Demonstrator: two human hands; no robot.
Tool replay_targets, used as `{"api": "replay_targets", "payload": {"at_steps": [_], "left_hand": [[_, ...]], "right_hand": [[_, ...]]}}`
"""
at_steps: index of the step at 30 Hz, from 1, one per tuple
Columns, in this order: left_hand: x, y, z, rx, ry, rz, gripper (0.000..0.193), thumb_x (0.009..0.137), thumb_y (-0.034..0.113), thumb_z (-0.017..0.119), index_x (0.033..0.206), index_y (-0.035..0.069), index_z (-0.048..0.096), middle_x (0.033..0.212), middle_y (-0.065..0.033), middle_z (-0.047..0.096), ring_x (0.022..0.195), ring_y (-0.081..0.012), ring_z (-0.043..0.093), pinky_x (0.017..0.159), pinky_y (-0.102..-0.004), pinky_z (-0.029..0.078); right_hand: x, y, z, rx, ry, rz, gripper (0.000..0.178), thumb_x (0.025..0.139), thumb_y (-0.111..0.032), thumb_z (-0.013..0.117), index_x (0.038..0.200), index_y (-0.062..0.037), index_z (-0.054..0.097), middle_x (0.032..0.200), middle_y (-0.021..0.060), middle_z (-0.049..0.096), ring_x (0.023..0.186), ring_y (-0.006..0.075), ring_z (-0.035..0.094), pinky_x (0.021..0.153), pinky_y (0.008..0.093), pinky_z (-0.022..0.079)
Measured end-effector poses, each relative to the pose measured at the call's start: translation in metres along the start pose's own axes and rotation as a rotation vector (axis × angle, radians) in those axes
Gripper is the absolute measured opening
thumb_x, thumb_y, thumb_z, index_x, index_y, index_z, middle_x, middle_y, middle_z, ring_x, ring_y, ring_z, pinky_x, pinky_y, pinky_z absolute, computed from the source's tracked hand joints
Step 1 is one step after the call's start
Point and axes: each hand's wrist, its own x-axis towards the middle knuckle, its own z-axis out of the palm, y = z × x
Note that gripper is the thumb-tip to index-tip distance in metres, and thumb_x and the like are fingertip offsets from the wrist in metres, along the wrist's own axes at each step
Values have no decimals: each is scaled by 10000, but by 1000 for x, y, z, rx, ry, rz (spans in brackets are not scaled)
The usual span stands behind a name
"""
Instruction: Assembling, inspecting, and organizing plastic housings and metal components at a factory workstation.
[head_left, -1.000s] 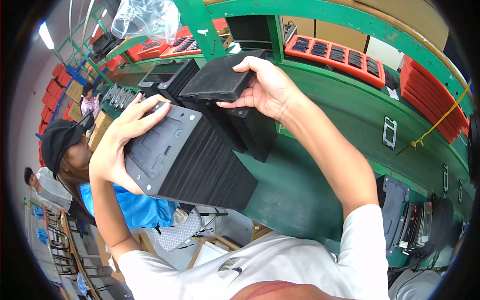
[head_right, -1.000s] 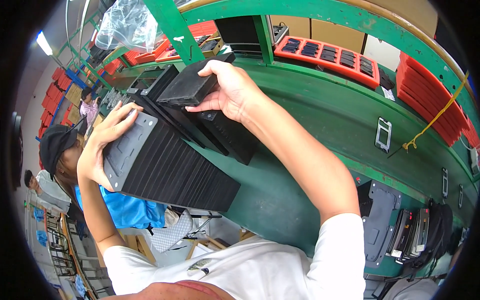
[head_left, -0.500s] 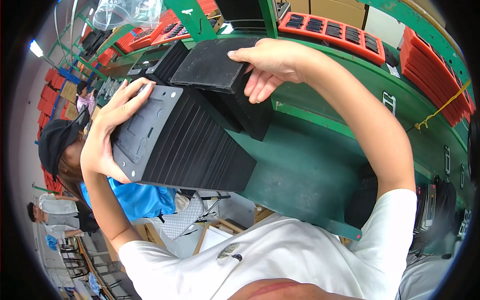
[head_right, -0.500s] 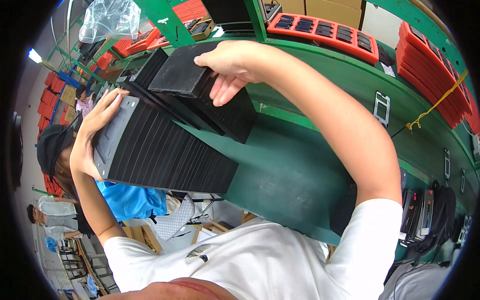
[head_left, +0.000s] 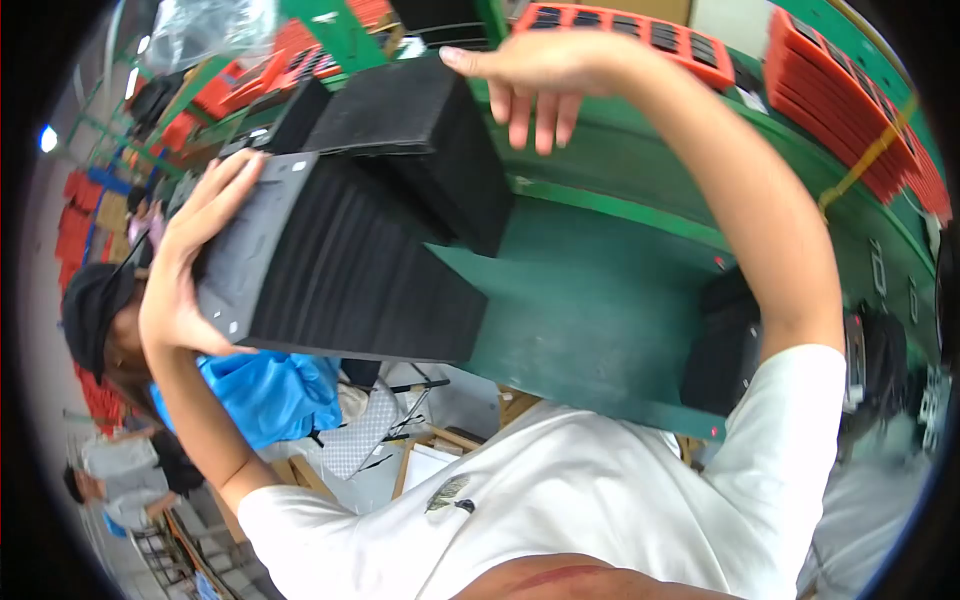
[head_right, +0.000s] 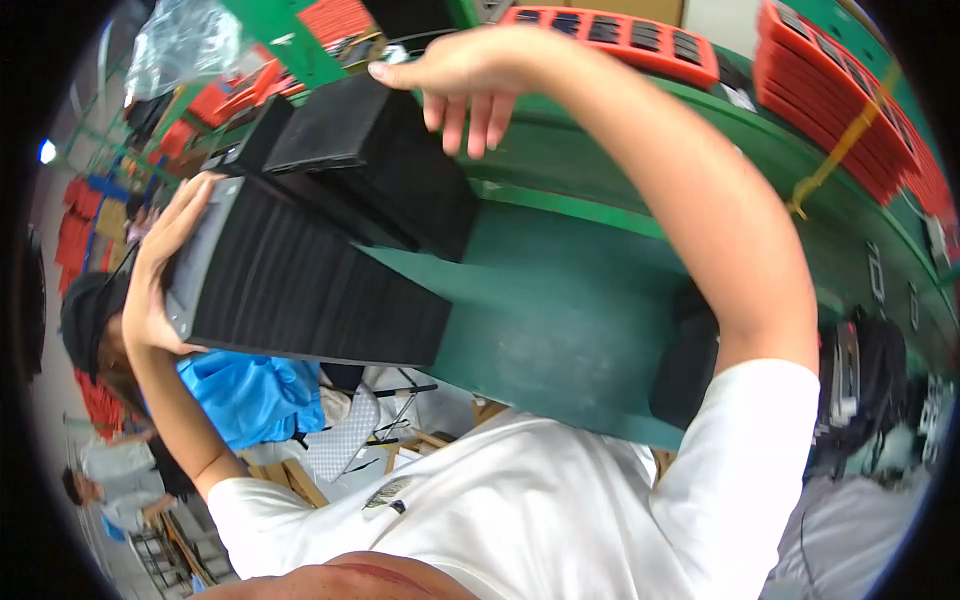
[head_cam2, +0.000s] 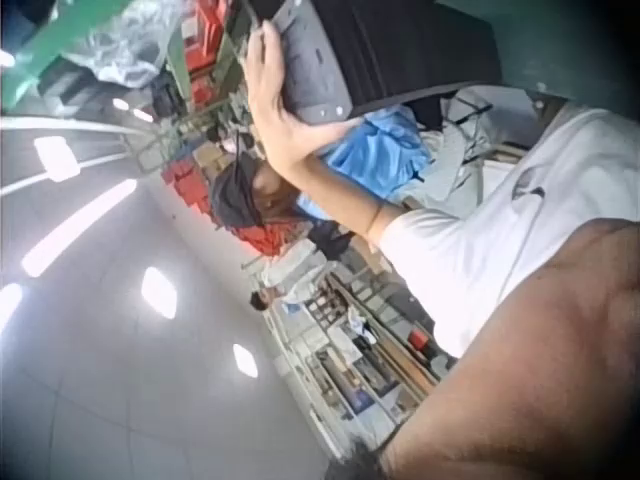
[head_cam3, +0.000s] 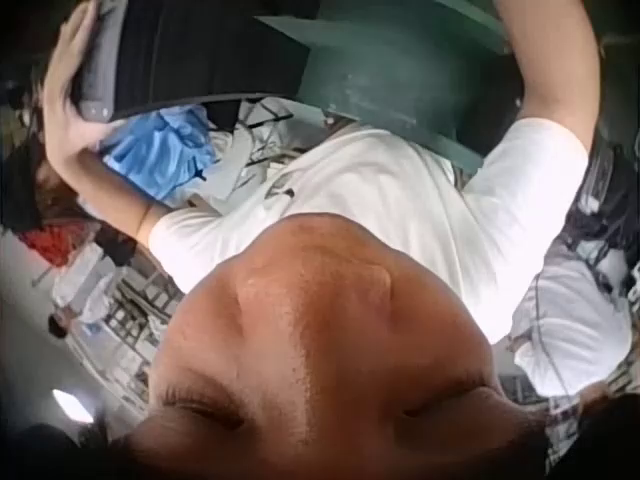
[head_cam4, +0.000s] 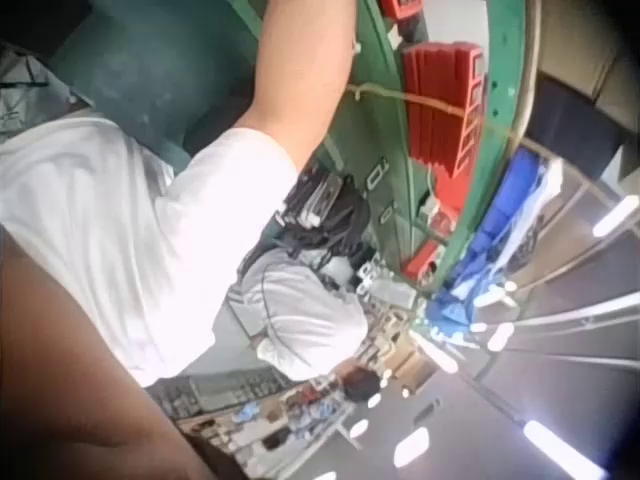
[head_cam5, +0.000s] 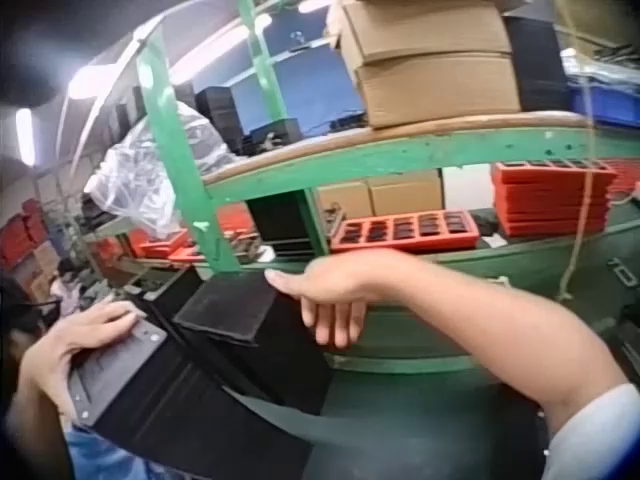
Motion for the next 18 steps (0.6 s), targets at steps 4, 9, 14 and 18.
{"api": "replay_targets", "payload": {"at_steps": [4, 9, 14, 18], "left_hand": [[0, -1, -8, 98, -31, 39, 1293, 569, 773, 777, 1492, -72, 451, 1520, -249, 476, 1452, -402, 417, 1215, -523, 233], [-47, 47, -21, 207, 348, 174, 1158, 801, 824, 587, 1569, -5, 335, 1562, -246, 416, 1443, -470, 386, 1177, -591, 306], [13, 141, 162, -1046, 107, 821, 641, 886, 514, 726, 1321, 47, 657, 1386, -203, 598, 1235, -424, 601, 1024, -530, 500], [59, 202, 291, -1039, -94, 251, 1025, 773, 276, 851, 1606, 57, 294, 1553, -216, 407, 1439, -402, 431, 1148, -478, 390]], "right_hand": [[-53, 11, -35, -341, 208, 145, 524, 1069, -462, 471, 1019, 27, 651, 986, 137, 718, 861, 227, 725, 762, 362, 599], [-137, 70, -46, -303, 427, -9, 445, 1074, -392, 519, 939, 8, 658, 938, 71, 700, 858, 168, 681, 757, 341, 576], [-274, 124, 24, -286, 730, -389, 421, 1093, -340, 451, 1052, 21, 663, 1081, 127, 708, 1012, 195, 684, 903, 337, 548], [-325, 256, 98, 338, 1192, -414, 446, 1092, -369, 425, 1211, 8, 631, 1257, 151, 664, 1163, 233, 640, 1041, 378, 477]]}}
